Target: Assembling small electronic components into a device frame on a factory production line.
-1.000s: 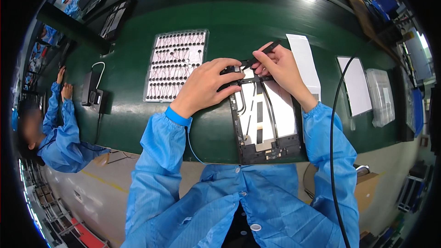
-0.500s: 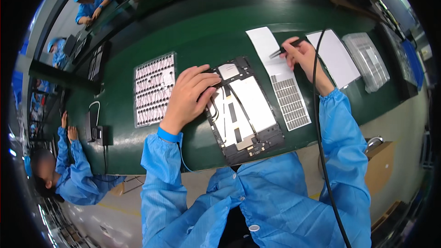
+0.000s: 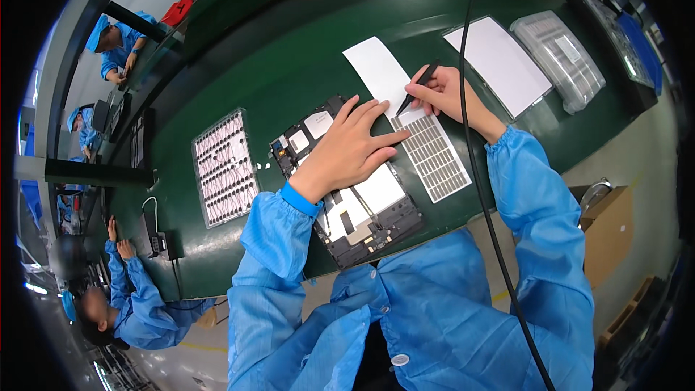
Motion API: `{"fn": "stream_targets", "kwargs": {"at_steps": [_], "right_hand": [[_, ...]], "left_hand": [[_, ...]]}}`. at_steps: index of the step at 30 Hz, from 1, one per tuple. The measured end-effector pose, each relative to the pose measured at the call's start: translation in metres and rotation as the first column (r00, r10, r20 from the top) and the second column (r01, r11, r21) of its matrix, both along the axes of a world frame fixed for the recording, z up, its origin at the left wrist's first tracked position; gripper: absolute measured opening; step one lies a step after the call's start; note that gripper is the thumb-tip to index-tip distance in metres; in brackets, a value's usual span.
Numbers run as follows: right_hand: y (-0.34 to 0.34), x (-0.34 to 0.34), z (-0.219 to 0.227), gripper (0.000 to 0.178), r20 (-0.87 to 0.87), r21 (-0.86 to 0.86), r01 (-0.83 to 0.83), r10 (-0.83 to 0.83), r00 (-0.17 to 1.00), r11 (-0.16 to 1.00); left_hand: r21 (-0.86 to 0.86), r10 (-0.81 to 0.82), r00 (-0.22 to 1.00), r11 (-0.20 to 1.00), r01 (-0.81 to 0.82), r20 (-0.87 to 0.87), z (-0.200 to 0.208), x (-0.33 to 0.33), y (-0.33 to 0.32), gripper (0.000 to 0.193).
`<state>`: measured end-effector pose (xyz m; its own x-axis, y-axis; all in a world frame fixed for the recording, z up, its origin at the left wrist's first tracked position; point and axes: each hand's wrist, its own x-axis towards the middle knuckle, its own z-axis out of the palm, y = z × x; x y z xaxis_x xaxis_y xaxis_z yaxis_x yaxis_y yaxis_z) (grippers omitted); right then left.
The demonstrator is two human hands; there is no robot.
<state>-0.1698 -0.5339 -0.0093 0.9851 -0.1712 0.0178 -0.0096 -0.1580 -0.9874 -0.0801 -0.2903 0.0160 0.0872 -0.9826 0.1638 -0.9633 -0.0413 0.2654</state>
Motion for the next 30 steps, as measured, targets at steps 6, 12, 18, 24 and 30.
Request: {"fn": "stream_targets", "kwargs": {"at_steps": [6,12,18,24,30], "right_hand": [[-0.001,0.003,-0.002,0.023,-0.004,0.003,-0.007,0.007,1.0,1.0],[0.007,0.006,0.0,0.019,0.039,0.018,0.087,-0.087,0.995,0.996],[0.007,0.003,0.0,0.014,0.162,-0.037,0.053,-0.046,0.986,0.998],[-0.001,0.016,0.005,0.021,0.208,0.133,0.157,-0.183,0.961,0.979],[0.04,0.073,0.013,0.028,0.131,0.195,0.015,-0.041,0.991,0.981]], "left_hand": [[-0.029,-0.004,1.0,1.0,0.005,0.016,-0.005,0.002,0.002,0.037],[-0.09,-0.008,1.0,0.996,0.007,-0.009,-0.012,0.004,0.004,0.04],[-0.132,0.023,1.0,0.991,-0.022,0.01,-0.019,0.003,0.007,0.039],[-0.289,0.037,0.99,0.957,0.005,0.138,-0.024,0.005,0.008,0.038],[-0.318,0.22,0.971,0.917,-0.24,-0.099,0.024,0.014,0.055,0.018]]}}
